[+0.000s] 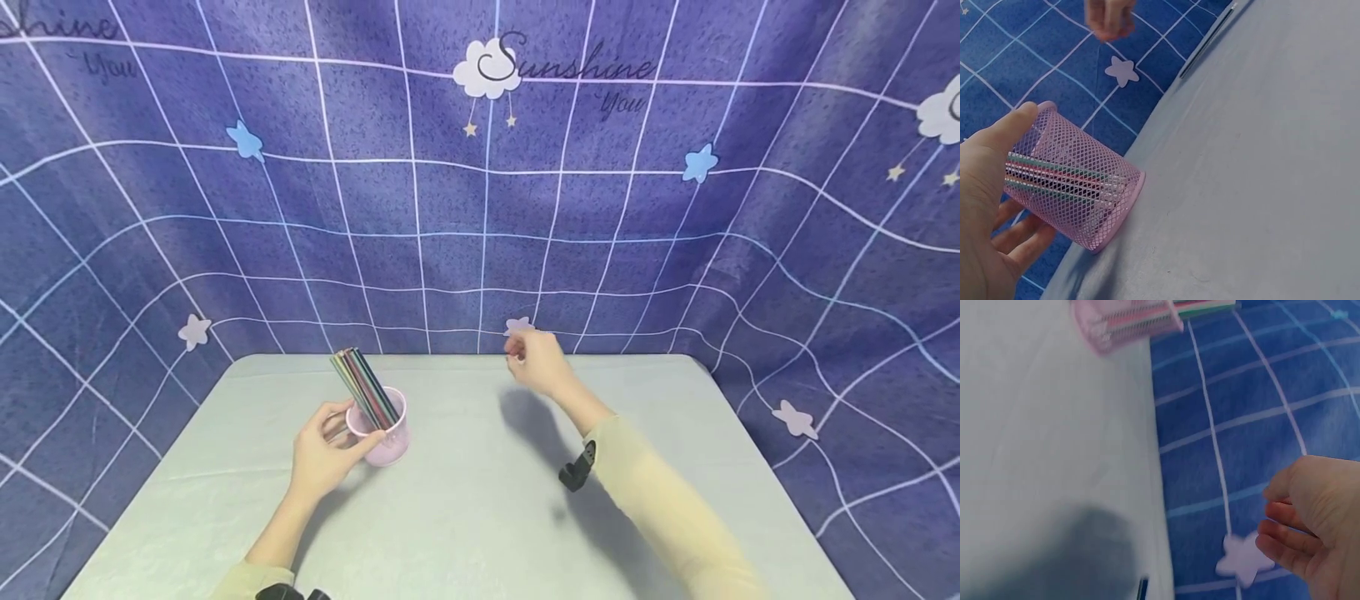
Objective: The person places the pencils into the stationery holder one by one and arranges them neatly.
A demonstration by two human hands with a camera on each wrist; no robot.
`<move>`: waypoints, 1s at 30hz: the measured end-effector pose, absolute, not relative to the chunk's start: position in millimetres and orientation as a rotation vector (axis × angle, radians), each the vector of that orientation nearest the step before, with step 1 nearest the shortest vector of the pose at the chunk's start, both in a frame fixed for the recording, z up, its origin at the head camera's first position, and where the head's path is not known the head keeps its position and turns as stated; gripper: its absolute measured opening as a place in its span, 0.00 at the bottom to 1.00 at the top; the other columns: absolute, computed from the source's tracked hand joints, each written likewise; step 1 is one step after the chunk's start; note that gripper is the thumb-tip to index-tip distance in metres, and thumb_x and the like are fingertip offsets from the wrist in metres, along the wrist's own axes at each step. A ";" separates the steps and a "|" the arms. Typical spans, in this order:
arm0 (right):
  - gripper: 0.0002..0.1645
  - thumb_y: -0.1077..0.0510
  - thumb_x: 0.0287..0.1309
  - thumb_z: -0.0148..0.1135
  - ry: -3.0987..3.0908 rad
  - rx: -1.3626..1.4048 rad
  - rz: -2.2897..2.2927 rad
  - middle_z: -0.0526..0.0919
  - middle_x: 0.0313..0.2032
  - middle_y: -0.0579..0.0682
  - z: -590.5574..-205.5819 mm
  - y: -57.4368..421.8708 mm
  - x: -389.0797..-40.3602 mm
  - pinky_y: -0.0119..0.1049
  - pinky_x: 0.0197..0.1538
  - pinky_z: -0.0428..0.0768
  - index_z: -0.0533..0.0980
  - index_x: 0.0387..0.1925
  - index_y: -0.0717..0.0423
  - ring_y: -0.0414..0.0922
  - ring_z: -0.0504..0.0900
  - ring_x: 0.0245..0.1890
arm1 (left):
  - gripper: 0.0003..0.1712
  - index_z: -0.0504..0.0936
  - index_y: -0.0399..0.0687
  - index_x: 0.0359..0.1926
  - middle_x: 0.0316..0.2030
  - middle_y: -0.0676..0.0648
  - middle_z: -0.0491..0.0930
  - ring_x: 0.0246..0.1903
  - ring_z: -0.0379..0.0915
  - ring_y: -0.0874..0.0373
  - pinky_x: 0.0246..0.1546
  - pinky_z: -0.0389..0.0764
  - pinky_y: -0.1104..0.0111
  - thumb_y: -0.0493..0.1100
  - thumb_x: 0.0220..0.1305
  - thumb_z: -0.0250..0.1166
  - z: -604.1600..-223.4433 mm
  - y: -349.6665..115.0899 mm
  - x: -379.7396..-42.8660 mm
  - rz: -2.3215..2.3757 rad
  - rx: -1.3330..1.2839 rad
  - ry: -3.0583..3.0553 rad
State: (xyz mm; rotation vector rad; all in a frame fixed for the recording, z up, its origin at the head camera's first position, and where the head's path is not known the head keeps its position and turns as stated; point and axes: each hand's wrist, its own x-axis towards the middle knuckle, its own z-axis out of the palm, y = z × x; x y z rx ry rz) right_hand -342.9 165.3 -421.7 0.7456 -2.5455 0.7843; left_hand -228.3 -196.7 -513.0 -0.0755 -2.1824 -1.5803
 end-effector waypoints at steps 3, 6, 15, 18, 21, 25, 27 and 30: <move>0.05 0.66 0.56 0.69 -2.602 0.682 0.758 0.90 0.32 0.55 -430.7 182.8 -346.4 0.45 0.40 0.93 0.84 0.35 0.62 0.50 0.90 0.32 | 0.38 0.82 0.35 0.56 0.54 0.34 0.89 0.54 0.88 0.37 0.52 0.93 0.63 0.38 0.43 0.89 -512.3 -198.1 -228.6 -1.580 -0.078 -2.176; 0.05 0.65 0.56 0.68 -2.644 0.640 0.735 0.90 0.32 0.55 -439.3 200.0 -348.2 0.47 0.41 0.92 0.84 0.36 0.62 0.51 0.90 0.33 | 0.37 0.82 0.34 0.55 0.55 0.33 0.88 0.54 0.88 0.36 0.53 0.93 0.58 0.37 0.44 0.89 -510.8 -198.0 -228.3 -1.588 -0.093 -2.162; 0.05 0.66 0.55 0.68 -2.697 0.594 0.658 0.90 0.30 0.55 -465.6 242.0 -348.0 0.47 0.38 0.90 0.85 0.36 0.62 0.51 0.88 0.31 | 0.37 0.82 0.34 0.55 0.55 0.32 0.87 0.54 0.88 0.35 0.53 0.93 0.58 0.36 0.44 0.89 -510.5 -195.2 -227.7 -1.592 -0.105 -2.151; 0.06 0.66 0.56 0.68 -2.748 0.580 0.633 0.91 0.31 0.56 -473.0 249.4 -345.4 0.47 0.39 0.91 0.85 0.37 0.63 0.51 0.89 0.32 | 0.37 0.82 0.34 0.55 0.55 0.33 0.88 0.54 0.88 0.36 0.52 0.93 0.62 0.37 0.44 0.89 -512.3 -195.3 -226.3 -1.589 -0.097 -2.156; 0.06 0.65 0.57 0.69 -2.793 0.572 0.614 0.91 0.33 0.57 -479.3 253.7 -342.6 0.48 0.40 0.92 0.85 0.37 0.63 0.51 0.90 0.33 | 0.38 0.81 0.33 0.55 0.55 0.33 0.88 0.54 0.88 0.36 0.52 0.93 0.65 0.37 0.43 0.89 -514.4 -195.5 -226.2 -1.581 -0.083 -2.163; 0.07 0.64 0.57 0.70 -2.807 0.589 0.578 0.92 0.33 0.57 -485.5 257.1 -339.7 0.51 0.43 0.93 0.86 0.37 0.63 0.53 0.91 0.34 | 0.38 0.81 0.34 0.55 0.55 0.34 0.88 0.55 0.88 0.38 0.51 0.93 0.68 0.37 0.43 0.89 -514.5 -195.7 -226.8 -1.578 -0.078 -2.170; 0.07 0.63 0.57 0.70 -2.814 0.597 0.552 0.92 0.33 0.56 -488.0 258.3 -338.7 0.51 0.44 0.93 0.86 0.37 0.63 0.53 0.91 0.34 | 0.38 0.81 0.35 0.55 0.55 0.34 0.88 0.55 0.88 0.39 0.51 0.93 0.67 0.38 0.43 0.89 -513.4 -195.7 -226.4 -1.573 -0.085 -2.169; 0.07 0.63 0.56 0.71 -2.835 0.602 0.518 0.91 0.32 0.54 -491.6 258.7 -337.7 0.51 0.45 0.92 0.86 0.37 0.61 0.52 0.89 0.35 | 0.38 0.82 0.35 0.55 0.55 0.35 0.88 0.55 0.88 0.40 0.52 0.93 0.65 0.38 0.43 0.89 -512.3 -196.0 -226.2 -1.571 -0.093 -2.168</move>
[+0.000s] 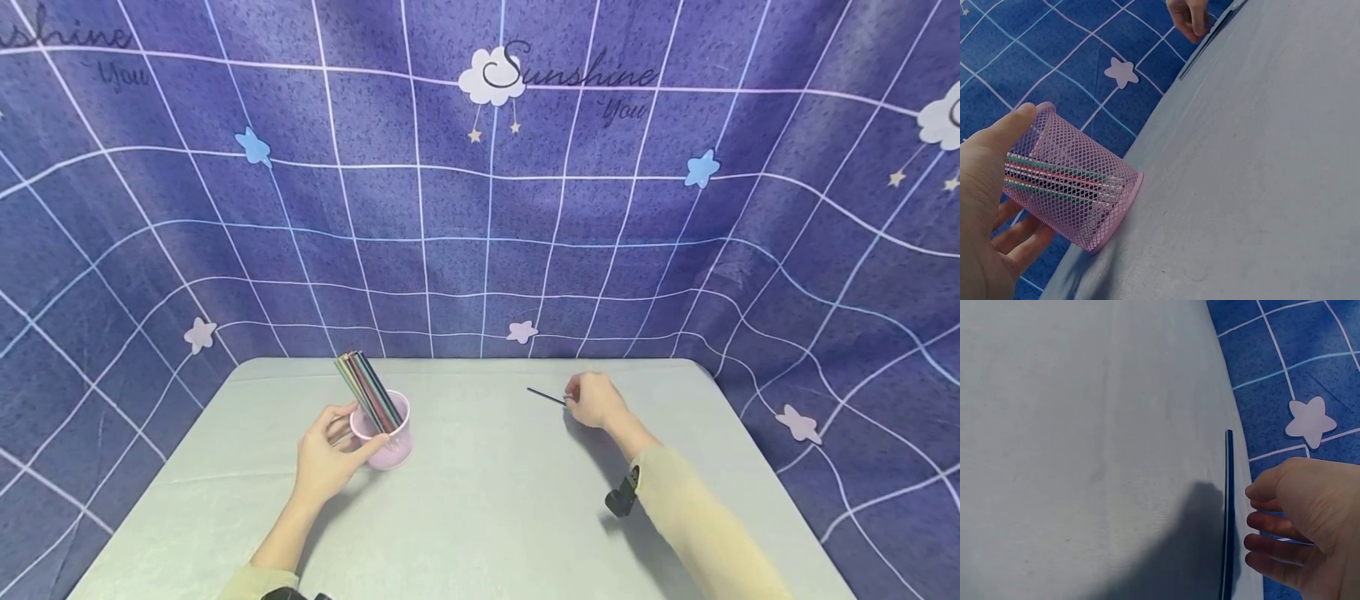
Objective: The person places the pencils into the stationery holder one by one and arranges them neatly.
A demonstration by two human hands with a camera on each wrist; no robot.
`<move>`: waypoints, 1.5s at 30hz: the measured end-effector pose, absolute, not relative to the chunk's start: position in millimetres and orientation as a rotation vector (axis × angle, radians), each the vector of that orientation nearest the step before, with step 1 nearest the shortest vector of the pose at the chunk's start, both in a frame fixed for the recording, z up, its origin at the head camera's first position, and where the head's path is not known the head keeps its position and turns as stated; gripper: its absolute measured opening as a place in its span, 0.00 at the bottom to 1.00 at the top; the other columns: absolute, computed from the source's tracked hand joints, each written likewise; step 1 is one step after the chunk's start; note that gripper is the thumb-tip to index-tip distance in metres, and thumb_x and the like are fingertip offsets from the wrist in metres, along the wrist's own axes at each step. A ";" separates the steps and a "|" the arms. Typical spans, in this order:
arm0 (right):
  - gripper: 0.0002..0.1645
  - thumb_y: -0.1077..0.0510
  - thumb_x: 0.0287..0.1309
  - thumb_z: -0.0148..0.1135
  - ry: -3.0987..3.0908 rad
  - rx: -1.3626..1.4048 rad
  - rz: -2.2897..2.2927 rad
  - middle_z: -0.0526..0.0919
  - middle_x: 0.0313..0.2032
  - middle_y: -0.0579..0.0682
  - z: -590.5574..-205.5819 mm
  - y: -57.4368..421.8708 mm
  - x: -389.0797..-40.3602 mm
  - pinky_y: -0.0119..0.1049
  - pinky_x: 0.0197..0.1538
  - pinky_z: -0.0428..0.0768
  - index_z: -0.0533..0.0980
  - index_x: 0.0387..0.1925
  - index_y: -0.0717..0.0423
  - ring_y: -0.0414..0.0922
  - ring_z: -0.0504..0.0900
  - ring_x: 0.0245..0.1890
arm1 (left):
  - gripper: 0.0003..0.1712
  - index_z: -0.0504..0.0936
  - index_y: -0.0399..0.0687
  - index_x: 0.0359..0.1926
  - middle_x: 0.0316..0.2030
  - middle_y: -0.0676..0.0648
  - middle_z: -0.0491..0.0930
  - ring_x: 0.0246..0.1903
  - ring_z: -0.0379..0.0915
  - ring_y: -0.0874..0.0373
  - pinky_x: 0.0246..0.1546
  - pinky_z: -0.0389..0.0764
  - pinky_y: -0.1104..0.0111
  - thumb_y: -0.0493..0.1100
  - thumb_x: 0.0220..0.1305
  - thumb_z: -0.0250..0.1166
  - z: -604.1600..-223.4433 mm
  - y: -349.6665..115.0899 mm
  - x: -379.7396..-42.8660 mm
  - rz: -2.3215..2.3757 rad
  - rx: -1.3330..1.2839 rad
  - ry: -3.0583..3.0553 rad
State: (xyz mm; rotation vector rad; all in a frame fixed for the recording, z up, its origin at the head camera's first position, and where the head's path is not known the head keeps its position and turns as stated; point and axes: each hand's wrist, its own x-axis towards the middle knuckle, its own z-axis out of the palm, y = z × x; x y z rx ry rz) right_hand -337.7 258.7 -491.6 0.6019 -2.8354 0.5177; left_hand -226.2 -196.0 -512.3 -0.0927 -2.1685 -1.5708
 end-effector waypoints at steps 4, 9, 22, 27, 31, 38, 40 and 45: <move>0.07 0.62 0.56 0.72 -2.875 0.604 0.490 0.91 0.32 0.52 -496.2 258.0 -335.4 0.52 0.46 0.92 0.87 0.37 0.59 0.51 0.89 0.35 | 0.38 0.81 0.35 0.55 0.55 0.34 0.88 0.55 0.88 0.40 0.52 0.93 0.63 0.37 0.44 0.89 -512.4 -195.8 -225.6 -1.580 -0.096 -2.168; 0.05 0.62 0.55 0.72 -2.883 0.601 0.464 0.91 0.32 0.52 -500.5 257.0 -330.5 0.53 0.46 0.91 0.87 0.35 0.58 0.52 0.89 0.36 | 0.38 0.81 0.35 0.55 0.56 0.34 0.88 0.56 0.88 0.39 0.53 0.93 0.63 0.37 0.44 0.89 -512.2 -195.4 -225.5 -1.597 -0.087 -2.172; 0.04 0.65 0.54 0.71 -2.859 0.525 0.427 0.89 0.29 0.50 -505.3 250.8 -327.4 0.50 0.41 0.92 0.87 0.33 0.57 0.49 0.88 0.32 | 0.38 0.81 0.34 0.56 0.57 0.34 0.87 0.57 0.87 0.38 0.53 0.93 0.65 0.37 0.43 0.89 -510.4 -195.4 -225.4 -1.585 -0.081 -2.179; 0.05 0.65 0.56 0.71 -2.891 0.483 0.409 0.91 0.32 0.52 -503.1 247.9 -325.9 0.50 0.43 0.93 0.87 0.36 0.57 0.52 0.90 0.36 | 0.37 0.81 0.34 0.55 0.56 0.33 0.87 0.56 0.87 0.37 0.52 0.92 0.67 0.37 0.44 0.89 -511.3 -195.1 -225.5 -1.595 -0.083 -2.163; 0.07 0.65 0.57 0.69 -2.908 0.441 0.418 0.91 0.34 0.53 -500.0 246.3 -326.6 0.51 0.42 0.93 0.88 0.38 0.57 0.54 0.90 0.38 | 0.37 0.82 0.35 0.55 0.56 0.33 0.88 0.55 0.87 0.36 0.53 0.93 0.63 0.38 0.44 0.89 -512.4 -195.0 -225.0 -1.604 -0.080 -2.159; 0.08 0.65 0.57 0.67 -2.853 0.428 0.447 0.91 0.33 0.50 -488.5 242.9 -333.2 0.51 0.38 0.92 0.88 0.37 0.56 0.53 0.90 0.36 | 0.37 0.81 0.34 0.55 0.55 0.32 0.88 0.55 0.87 0.36 0.53 0.93 0.59 0.38 0.45 0.89 -511.6 -195.0 -224.2 -1.609 -0.086 -2.157; 0.07 0.65 0.56 0.67 -2.828 0.453 0.455 0.91 0.32 0.50 -483.2 241.0 -333.8 0.51 0.39 0.92 0.88 0.37 0.56 0.52 0.90 0.36 | 0.37 0.81 0.34 0.55 0.55 0.32 0.88 0.55 0.87 0.36 0.53 0.93 0.62 0.38 0.45 0.89 -511.4 -194.9 -224.2 -1.606 -0.083 -2.161; 0.07 0.66 0.57 0.67 -2.756 0.530 0.495 0.92 0.32 0.52 -466.6 231.0 -331.5 0.52 0.43 0.93 0.88 0.36 0.58 0.53 0.91 0.36 | 0.37 0.81 0.34 0.55 0.55 0.32 0.88 0.56 0.87 0.36 0.52 0.93 0.66 0.38 0.45 0.89 -512.1 -194.9 -224.7 -1.594 -0.079 -2.169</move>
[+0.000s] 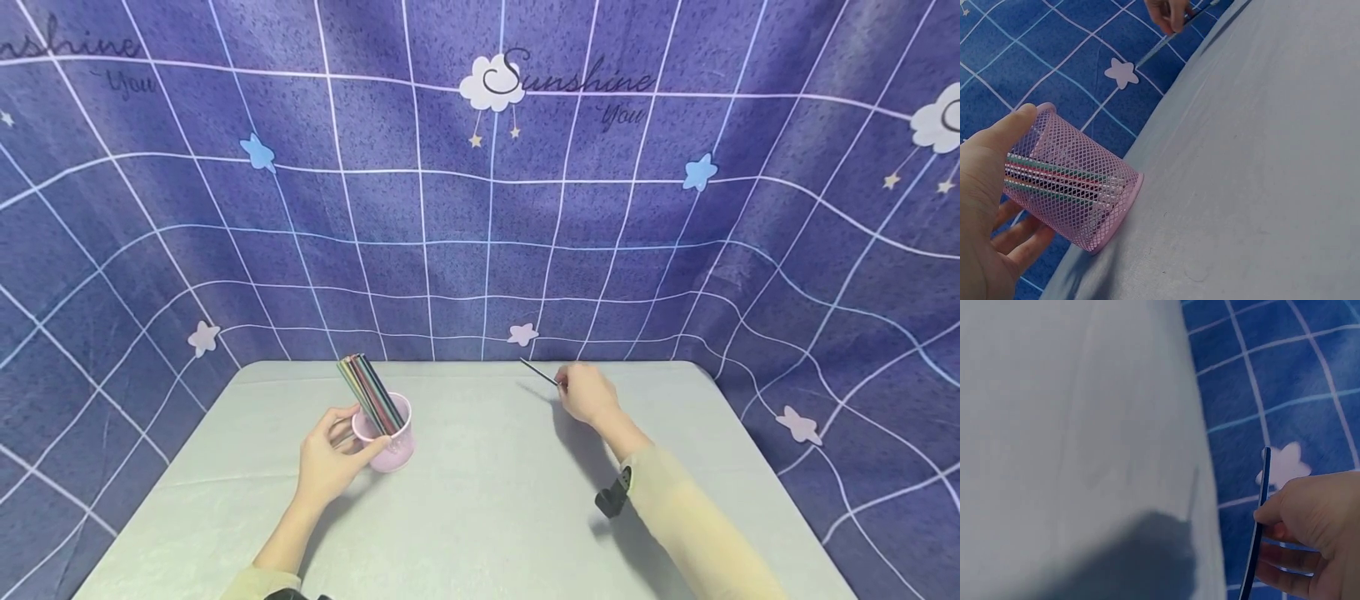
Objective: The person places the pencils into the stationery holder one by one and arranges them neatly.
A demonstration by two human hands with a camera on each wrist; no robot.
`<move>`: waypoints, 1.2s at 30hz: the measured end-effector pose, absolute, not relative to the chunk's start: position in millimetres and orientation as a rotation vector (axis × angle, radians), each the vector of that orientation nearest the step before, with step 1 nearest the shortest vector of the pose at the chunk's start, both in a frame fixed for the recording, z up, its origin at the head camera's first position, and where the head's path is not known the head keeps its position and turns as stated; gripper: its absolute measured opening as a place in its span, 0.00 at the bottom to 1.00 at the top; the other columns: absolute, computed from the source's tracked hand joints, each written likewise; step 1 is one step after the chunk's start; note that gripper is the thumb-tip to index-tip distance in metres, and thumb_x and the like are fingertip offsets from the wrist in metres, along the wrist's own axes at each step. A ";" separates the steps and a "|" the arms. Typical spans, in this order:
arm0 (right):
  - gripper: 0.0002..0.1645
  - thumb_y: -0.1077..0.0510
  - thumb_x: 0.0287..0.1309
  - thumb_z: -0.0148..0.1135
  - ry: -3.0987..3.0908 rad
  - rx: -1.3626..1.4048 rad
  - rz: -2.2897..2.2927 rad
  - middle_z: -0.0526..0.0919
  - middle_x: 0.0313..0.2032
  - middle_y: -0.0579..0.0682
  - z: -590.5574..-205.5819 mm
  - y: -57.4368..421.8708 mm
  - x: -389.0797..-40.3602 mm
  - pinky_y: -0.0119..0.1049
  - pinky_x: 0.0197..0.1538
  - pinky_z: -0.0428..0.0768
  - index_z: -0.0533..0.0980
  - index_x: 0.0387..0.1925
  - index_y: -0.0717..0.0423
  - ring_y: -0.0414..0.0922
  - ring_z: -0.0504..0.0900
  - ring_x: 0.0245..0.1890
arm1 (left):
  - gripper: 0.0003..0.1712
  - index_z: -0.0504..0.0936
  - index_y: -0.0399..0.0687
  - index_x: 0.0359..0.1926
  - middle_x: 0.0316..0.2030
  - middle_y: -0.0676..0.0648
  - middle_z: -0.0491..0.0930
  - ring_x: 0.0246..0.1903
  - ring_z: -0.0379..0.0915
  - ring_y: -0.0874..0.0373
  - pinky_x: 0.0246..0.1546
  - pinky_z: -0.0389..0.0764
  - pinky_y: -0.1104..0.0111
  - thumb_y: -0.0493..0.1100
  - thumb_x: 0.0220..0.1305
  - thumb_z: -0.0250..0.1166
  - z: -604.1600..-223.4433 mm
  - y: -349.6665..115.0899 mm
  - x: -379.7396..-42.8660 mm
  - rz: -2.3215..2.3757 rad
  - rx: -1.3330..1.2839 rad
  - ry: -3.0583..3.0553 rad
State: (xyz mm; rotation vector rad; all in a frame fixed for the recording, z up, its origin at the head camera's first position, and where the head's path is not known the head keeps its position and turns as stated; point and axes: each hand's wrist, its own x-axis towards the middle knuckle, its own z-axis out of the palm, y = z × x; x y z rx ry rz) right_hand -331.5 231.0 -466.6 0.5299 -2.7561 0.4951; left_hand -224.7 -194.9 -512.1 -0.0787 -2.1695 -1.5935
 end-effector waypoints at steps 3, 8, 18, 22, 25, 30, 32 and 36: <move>0.06 0.66 0.58 0.68 -2.709 0.570 0.534 0.92 0.32 0.53 -456.0 221.5 -329.6 0.52 0.44 0.92 0.88 0.37 0.59 0.52 0.91 0.35 | 0.37 0.81 0.34 0.55 0.56 0.32 0.87 0.56 0.87 0.35 0.52 0.93 0.64 0.38 0.45 0.89 -512.6 -194.9 -224.7 -1.588 -0.077 -2.168; 0.05 0.66 0.60 0.68 -2.648 0.599 0.641 0.91 0.30 0.52 -437.5 202.4 -324.6 0.44 0.35 0.91 0.87 0.37 0.59 0.44 0.88 0.27 | 0.37 0.81 0.34 0.55 0.56 0.31 0.87 0.56 0.87 0.35 0.53 0.93 0.59 0.39 0.45 0.89 -511.7 -194.7 -224.3 -1.599 -0.087 -2.164; 0.06 0.65 0.62 0.68 -2.540 0.610 0.797 0.92 0.34 0.54 -411.4 167.9 -312.1 0.44 0.39 0.91 0.86 0.41 0.61 0.46 0.88 0.30 | 0.37 0.81 0.34 0.56 0.56 0.31 0.87 0.56 0.87 0.35 0.53 0.93 0.58 0.38 0.45 0.89 -511.5 -194.0 -222.8 -1.604 -0.088 -2.168; 0.06 0.65 0.63 0.69 -2.457 0.624 0.880 0.91 0.33 0.52 -405.4 152.8 -306.7 0.41 0.37 0.92 0.85 0.42 0.60 0.45 0.89 0.31 | 0.38 0.81 0.33 0.55 0.56 0.31 0.87 0.56 0.87 0.35 0.53 0.93 0.57 0.38 0.45 0.89 -512.6 -194.8 -222.8 -1.603 -0.095 -2.168; 0.06 0.64 0.63 0.69 -2.391 0.649 0.937 0.91 0.33 0.51 -397.5 140.1 -301.3 0.38 0.37 0.91 0.84 0.42 0.59 0.44 0.88 0.30 | 0.38 0.81 0.33 0.55 0.56 0.32 0.87 0.56 0.87 0.36 0.53 0.93 0.57 0.38 0.45 0.89 -512.8 -195.6 -223.0 -1.605 -0.101 -2.169; 0.07 0.64 0.66 0.68 -2.307 0.694 1.076 0.90 0.36 0.53 -381.3 117.9 -292.7 0.36 0.38 0.93 0.83 0.44 0.60 0.45 0.89 0.32 | 0.38 0.81 0.35 0.55 0.56 0.33 0.87 0.57 0.87 0.38 0.54 0.93 0.58 0.38 0.44 0.89 -511.5 -195.7 -223.5 -1.610 -0.089 -2.178; 0.07 0.65 0.66 0.67 -2.261 0.727 1.148 0.90 0.36 0.54 -376.6 108.7 -290.4 0.35 0.38 0.94 0.81 0.45 0.62 0.47 0.89 0.33 | 0.38 0.81 0.35 0.55 0.57 0.33 0.87 0.57 0.87 0.39 0.54 0.93 0.60 0.38 0.43 0.89 -511.5 -195.7 -224.2 -1.611 -0.082 -2.182; 0.07 0.67 0.67 0.67 -2.164 0.806 1.341 0.89 0.36 0.57 -372.9 89.0 -285.3 0.34 0.42 0.94 0.79 0.45 0.64 0.48 0.90 0.35 | 0.39 0.81 0.35 0.55 0.57 0.33 0.87 0.57 0.87 0.38 0.54 0.92 0.60 0.39 0.43 0.90 -512.9 -196.1 -225.4 -1.598 -0.080 -2.186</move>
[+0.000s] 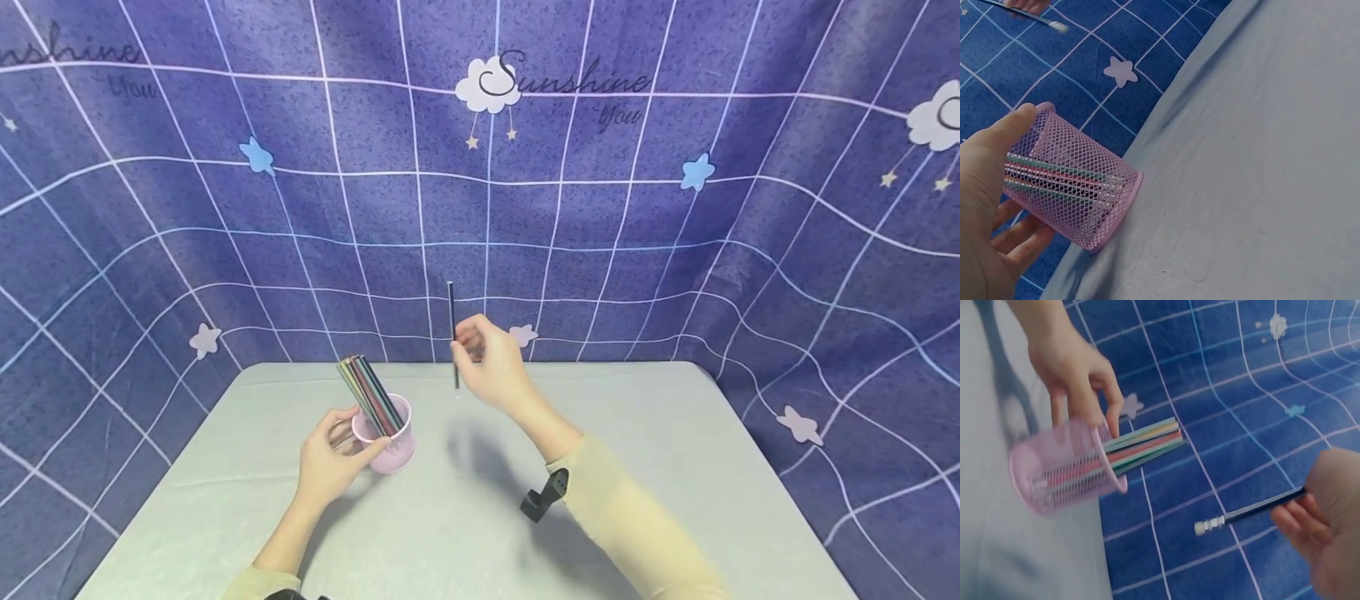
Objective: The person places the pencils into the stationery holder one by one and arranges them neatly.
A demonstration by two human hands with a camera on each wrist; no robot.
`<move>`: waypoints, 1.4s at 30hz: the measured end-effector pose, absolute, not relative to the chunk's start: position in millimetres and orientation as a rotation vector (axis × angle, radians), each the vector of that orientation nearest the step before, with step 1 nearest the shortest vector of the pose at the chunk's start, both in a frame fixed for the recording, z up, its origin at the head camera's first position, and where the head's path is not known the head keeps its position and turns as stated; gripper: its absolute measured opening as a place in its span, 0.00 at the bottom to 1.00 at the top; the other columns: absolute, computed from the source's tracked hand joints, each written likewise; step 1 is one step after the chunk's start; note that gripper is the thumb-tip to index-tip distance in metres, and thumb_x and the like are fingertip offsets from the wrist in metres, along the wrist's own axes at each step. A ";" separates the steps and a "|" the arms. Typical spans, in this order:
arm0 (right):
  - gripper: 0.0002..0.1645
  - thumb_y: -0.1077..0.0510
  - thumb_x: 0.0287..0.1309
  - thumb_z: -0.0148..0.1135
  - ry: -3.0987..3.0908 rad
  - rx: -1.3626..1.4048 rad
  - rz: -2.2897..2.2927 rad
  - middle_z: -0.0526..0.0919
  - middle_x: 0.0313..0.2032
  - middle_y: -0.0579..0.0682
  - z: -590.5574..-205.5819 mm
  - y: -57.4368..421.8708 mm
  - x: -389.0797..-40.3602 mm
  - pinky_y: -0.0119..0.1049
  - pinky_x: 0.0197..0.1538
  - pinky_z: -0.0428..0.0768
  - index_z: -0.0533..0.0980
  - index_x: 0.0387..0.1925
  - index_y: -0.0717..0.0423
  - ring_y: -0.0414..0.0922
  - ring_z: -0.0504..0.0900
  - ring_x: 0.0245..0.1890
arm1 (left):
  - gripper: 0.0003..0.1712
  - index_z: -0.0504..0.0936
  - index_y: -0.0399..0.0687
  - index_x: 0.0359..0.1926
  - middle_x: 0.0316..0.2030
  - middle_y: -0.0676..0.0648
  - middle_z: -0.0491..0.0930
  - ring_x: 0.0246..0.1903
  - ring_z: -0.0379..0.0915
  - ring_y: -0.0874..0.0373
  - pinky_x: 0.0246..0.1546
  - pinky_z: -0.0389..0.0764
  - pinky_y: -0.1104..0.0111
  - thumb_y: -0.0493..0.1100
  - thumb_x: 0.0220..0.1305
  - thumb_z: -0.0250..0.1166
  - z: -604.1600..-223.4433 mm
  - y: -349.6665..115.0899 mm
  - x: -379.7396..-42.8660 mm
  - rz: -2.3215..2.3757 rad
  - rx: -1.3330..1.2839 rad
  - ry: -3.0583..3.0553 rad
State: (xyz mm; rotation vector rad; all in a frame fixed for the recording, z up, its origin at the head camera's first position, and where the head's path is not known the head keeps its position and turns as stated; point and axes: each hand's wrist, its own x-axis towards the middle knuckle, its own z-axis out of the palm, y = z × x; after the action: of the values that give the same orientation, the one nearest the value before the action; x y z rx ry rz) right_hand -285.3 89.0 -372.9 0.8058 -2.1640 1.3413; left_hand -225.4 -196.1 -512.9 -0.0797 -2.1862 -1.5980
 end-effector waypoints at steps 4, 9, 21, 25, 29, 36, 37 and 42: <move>0.07 0.69 0.67 0.67 -2.089 0.895 1.502 0.88 0.37 0.59 -378.1 69.0 -278.5 0.33 0.43 0.95 0.78 0.44 0.65 0.50 0.90 0.37 | 0.38 0.81 0.37 0.56 0.57 0.34 0.87 0.57 0.87 0.39 0.54 0.92 0.59 0.39 0.43 0.90 -513.3 -196.7 -225.2 -1.589 -0.065 -2.186; 0.07 0.70 0.68 0.66 -2.096 0.973 1.570 0.89 0.38 0.60 -389.5 48.6 -273.3 0.33 0.45 0.95 0.76 0.44 0.65 0.53 0.91 0.38 | 0.38 0.81 0.36 0.56 0.57 0.34 0.87 0.57 0.87 0.39 0.54 0.92 0.59 0.39 0.44 0.89 -513.1 -196.9 -225.5 -1.601 -0.089 -2.172; 0.05 0.68 0.68 0.65 -2.336 1.018 1.431 0.88 0.39 0.56 -422.6 12.8 -296.2 0.28 0.45 0.93 0.76 0.42 0.60 0.49 0.91 0.42 | 0.38 0.81 0.36 0.56 0.57 0.34 0.87 0.57 0.87 0.39 0.54 0.92 0.60 0.39 0.44 0.89 -514.2 -197.2 -223.8 -1.591 -0.078 -2.181; 0.05 0.67 0.68 0.65 -2.396 1.032 1.337 0.88 0.38 0.55 -432.0 4.8 -304.2 0.24 0.44 0.92 0.76 0.41 0.60 0.48 0.90 0.41 | 0.38 0.81 0.37 0.56 0.58 0.34 0.87 0.57 0.87 0.39 0.54 0.92 0.60 0.39 0.44 0.89 -512.5 -196.5 -223.8 -1.587 -0.089 -2.180; 0.05 0.66 0.65 0.68 -2.430 1.063 1.205 0.90 0.36 0.53 -438.5 -1.1 -309.9 0.23 0.42 0.91 0.79 0.40 0.59 0.45 0.91 0.38 | 0.38 0.80 0.35 0.57 0.58 0.33 0.87 0.56 0.87 0.38 0.53 0.93 0.60 0.39 0.45 0.89 -512.7 -196.7 -224.7 -1.576 -0.099 -2.179; 0.05 0.65 0.63 0.70 -2.468 1.079 1.026 0.91 0.34 0.51 -442.1 -9.8 -313.3 0.18 0.39 0.86 0.81 0.38 0.58 0.41 0.89 0.33 | 0.38 0.80 0.36 0.57 0.57 0.34 0.87 0.57 0.87 0.39 0.53 0.93 0.61 0.38 0.45 0.89 -511.3 -196.8 -225.0 -1.572 -0.097 -2.184; 0.05 0.65 0.63 0.70 -2.472 1.079 0.997 0.91 0.33 0.51 -441.4 -10.8 -312.9 0.18 0.38 0.86 0.81 0.39 0.58 0.41 0.89 0.33 | 0.38 0.80 0.36 0.57 0.57 0.34 0.87 0.57 0.87 0.39 0.53 0.93 0.61 0.38 0.45 0.89 -511.0 -196.7 -225.0 -1.573 -0.097 -2.184; 0.05 0.63 0.62 0.72 -2.467 1.075 0.947 0.91 0.32 0.50 -440.0 -13.8 -312.4 0.18 0.35 0.85 0.82 0.38 0.57 0.40 0.87 0.30 | 0.39 0.80 0.35 0.57 0.57 0.34 0.87 0.57 0.87 0.38 0.53 0.93 0.61 0.38 0.45 0.89 -510.9 -195.4 -224.7 -1.581 -0.096 -2.184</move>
State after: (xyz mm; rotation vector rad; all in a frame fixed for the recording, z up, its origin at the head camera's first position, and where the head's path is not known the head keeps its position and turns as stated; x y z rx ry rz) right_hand -312.4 -13.8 -440.0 1.0751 -2.4672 0.9466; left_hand -224.7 -195.4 -510.9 -0.0962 -2.1841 -1.5806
